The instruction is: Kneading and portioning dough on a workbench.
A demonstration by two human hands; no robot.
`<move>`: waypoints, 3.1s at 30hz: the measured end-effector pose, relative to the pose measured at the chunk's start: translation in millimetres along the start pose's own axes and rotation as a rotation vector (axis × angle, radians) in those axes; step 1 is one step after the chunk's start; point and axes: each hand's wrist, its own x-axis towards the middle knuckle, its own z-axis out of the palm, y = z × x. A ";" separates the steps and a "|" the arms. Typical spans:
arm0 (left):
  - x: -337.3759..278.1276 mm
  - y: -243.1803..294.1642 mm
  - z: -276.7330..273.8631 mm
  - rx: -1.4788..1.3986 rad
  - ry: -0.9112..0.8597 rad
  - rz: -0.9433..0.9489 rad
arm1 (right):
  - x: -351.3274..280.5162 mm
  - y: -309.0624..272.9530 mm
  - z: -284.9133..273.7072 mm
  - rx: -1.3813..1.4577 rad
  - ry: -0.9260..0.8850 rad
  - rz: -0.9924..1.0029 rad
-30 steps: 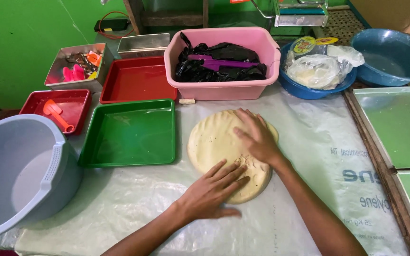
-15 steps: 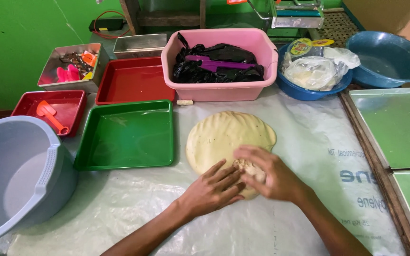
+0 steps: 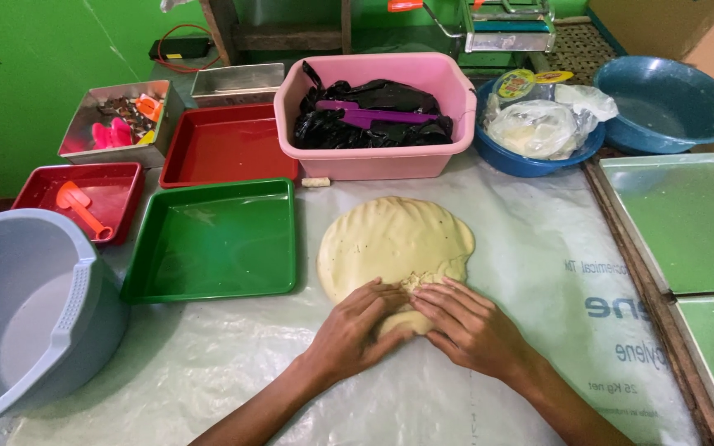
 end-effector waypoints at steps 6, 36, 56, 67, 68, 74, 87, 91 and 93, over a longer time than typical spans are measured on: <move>-17.3 -44.9 21.4 0.450 -0.088 0.000 | 26.7 -4.4 -21.5 0.083 0.109 0.044; 40.9 -11.0 17.5 0.312 0.384 0.013 | 104.5 57.7 13.0 0.062 -0.178 0.657; 74.9 -68.6 13.7 0.545 -0.192 -0.199 | 96.3 46.1 -3.1 0.278 0.030 0.463; 66.5 -53.4 7.4 0.568 -0.158 -0.165 | 86.6 24.5 20.6 0.061 -0.061 0.239; 65.9 -53.1 8.2 0.565 -0.168 -0.172 | 88.0 22.5 18.0 0.101 -0.098 0.265; 65.3 -66.9 13.0 0.546 -0.162 -0.197 | 91.9 27.6 20.6 0.110 -0.155 0.327; 63.0 -52.0 17.5 0.564 -0.148 -0.282 | 82.7 32.7 20.4 0.416 -0.061 0.395; 63.7 -61.4 18.8 0.527 -0.207 -0.330 | 64.1 54.6 8.3 0.983 0.263 0.441; 68.4 -74.5 24.4 0.443 -0.288 -0.431 | 50.9 76.0 -2.2 0.751 0.469 0.730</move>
